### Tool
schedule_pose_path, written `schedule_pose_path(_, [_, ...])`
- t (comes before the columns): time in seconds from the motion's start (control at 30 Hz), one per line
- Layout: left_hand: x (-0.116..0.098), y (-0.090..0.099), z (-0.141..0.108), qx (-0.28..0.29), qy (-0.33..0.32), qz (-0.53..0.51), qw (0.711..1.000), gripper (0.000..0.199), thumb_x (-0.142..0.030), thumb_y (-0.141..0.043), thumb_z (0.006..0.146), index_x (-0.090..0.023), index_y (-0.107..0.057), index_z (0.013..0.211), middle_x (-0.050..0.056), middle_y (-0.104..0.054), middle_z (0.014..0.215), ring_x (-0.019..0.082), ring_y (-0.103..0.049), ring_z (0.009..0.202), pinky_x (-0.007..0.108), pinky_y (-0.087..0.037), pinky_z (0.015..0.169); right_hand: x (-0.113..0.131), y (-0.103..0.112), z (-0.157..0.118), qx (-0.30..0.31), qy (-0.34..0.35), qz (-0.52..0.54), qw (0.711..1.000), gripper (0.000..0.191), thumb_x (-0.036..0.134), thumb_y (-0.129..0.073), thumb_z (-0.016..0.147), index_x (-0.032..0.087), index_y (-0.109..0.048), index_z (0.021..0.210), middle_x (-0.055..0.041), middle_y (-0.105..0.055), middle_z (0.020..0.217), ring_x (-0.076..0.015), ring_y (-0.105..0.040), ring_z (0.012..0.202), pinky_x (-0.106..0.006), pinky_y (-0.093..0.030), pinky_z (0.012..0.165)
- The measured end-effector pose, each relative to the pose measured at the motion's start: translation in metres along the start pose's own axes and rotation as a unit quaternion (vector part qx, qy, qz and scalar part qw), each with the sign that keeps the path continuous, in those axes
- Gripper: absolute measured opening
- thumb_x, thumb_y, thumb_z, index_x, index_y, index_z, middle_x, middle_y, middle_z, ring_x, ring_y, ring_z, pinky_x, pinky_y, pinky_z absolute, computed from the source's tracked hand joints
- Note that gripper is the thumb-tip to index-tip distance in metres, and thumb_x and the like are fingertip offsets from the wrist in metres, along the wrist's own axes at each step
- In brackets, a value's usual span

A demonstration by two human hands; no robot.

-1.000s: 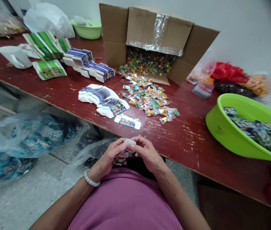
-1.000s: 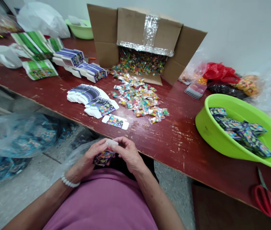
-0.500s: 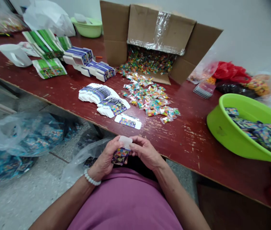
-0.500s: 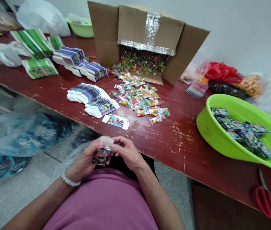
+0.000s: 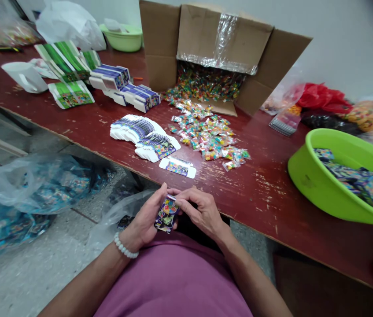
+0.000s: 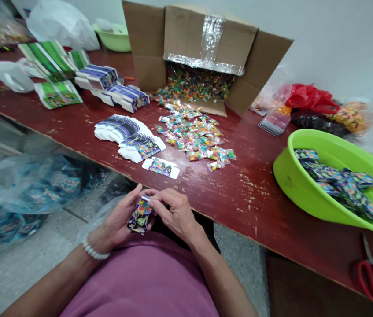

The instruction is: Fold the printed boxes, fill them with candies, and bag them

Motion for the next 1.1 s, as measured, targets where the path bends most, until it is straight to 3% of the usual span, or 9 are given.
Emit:
schedule_pose_path(0.1, [0.001,0.0,-0.002,-0.044,-0.029,0.046,0.998,0.046,-0.052,-0.053,0.095,-0.016,-0.067,0.12,0.004,-0.072,0.076,0.014,-0.063,0.049,0.024,-0.054,0.042,-0.009,-0.004,0.004,0.0,-0.102,0.147,0.984,0.011,0.032,-0.075,0.082,0.021,-0.073,0.08,-0.0041,-0.078,0.097,-0.018,-0.071,0.079,-0.031,-0.055,0.07])
schedule_pose_path(0.2, [0.002,0.001,-0.003,-0.062,-0.014,0.07,0.995,0.057,-0.058,-0.044,0.097,-0.013,-0.067,0.124,0.008,-0.074,0.078,0.015,-0.063,0.051,0.024,-0.054,0.044,-0.013,-0.008,0.008,0.012,-0.151,0.225,0.963,0.018,0.034,-0.08,0.076,0.018,-0.073,0.081,-0.0062,-0.078,0.099,-0.0167,-0.07,0.075,-0.028,-0.055,0.065])
schedule_pose_path(0.37, [0.0,0.005,-0.003,-0.07,-0.013,0.095,0.993,0.058,-0.062,-0.051,0.092,-0.014,-0.072,0.117,0.01,-0.075,0.075,0.016,-0.063,0.05,0.025,-0.053,0.045,-0.015,-0.009,0.012,-0.016,-0.158,0.225,0.961,0.021,0.035,-0.082,0.072,0.017,-0.073,0.072,-0.008,-0.079,0.095,-0.019,-0.071,0.077,-0.028,-0.055,0.061])
schedule_pose_path(0.47, [-0.001,0.009,-0.002,-0.088,-0.025,0.119,0.989,0.058,-0.065,-0.056,0.088,-0.014,-0.076,0.106,0.008,-0.073,0.069,0.017,-0.063,0.051,0.024,-0.053,0.044,-0.017,-0.01,0.012,-0.045,-0.163,0.204,0.964,0.02,0.035,-0.08,0.073,0.018,-0.071,0.071,-0.0069,-0.079,0.093,-0.0159,-0.068,0.067,-0.026,-0.054,0.056])
schedule_pose_path(0.6, [-0.004,0.011,-0.001,-0.099,-0.027,0.129,0.986,0.057,-0.065,-0.059,0.086,-0.013,-0.078,0.098,0.007,-0.071,0.067,0.017,-0.063,0.053,0.024,-0.052,0.043,-0.016,-0.012,0.009,-0.029,-0.149,0.182,0.972,0.019,0.035,-0.076,0.08,0.018,-0.07,0.075,-0.0057,-0.078,0.095,-0.016,-0.068,0.07,-0.028,-0.054,0.061])
schedule_pose_path(0.8, [-0.011,0.011,0.002,-0.083,-0.011,0.058,0.995,0.034,-0.035,-0.068,0.081,-0.015,-0.077,0.107,0.007,-0.076,0.089,0.012,-0.059,0.048,0.023,-0.048,0.041,-0.011,-0.016,0.001,-0.024,-0.013,-0.029,0.999,0.013,0.029,-0.066,0.091,0.021,-0.072,0.099,-0.0068,-0.072,0.103,-0.0198,-0.066,0.095,-0.034,-0.052,0.084])
schedule_pose_path(0.9, [-0.014,0.017,0.003,-0.092,-0.041,0.04,0.994,0.031,-0.028,-0.068,0.077,-0.014,-0.078,0.103,0.007,-0.077,0.096,0.015,-0.067,0.065,0.023,-0.056,0.058,-0.009,-0.027,0.0,-0.005,0.048,-0.129,0.991,0.023,0.023,-0.07,0.086,0.02,-0.067,0.109,-0.009,-0.068,0.108,-0.0233,-0.062,0.106,-0.039,-0.05,0.093])
schedule_pose_path(0.97, [-0.016,0.028,0.002,-0.108,-0.093,0.058,0.988,0.032,-0.03,-0.068,0.076,-0.013,-0.077,0.102,0.008,-0.076,0.098,0.018,-0.07,0.079,0.024,-0.057,0.07,-0.008,-0.033,0.003,0.014,0.08,-0.184,0.98,0.03,0.023,-0.074,0.082,0.019,-0.065,0.111,-0.0106,-0.066,0.112,-0.025,-0.06,0.11,-0.04,-0.05,0.095])
schedule_pose_path(1.1, [-0.017,0.077,-0.002,-0.209,-0.147,0.212,0.943,0.048,-0.048,-0.061,0.081,-0.018,-0.071,0.118,0.006,-0.075,0.095,0.021,-0.068,0.074,0.028,-0.054,0.057,-0.009,-0.019,0.023,-0.024,0.102,-0.297,0.949,0.036,0.028,-0.07,0.088,0.017,-0.062,0.12,-0.0145,-0.064,0.124,-0.027,-0.057,0.118,-0.041,-0.048,0.102])
Point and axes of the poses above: each hand's wrist, its own z-axis towards the middle knuckle, its own y-axis out of the back of the hand, x = y × z, the point moved 4 cm from there along z, towards the middle knuckle
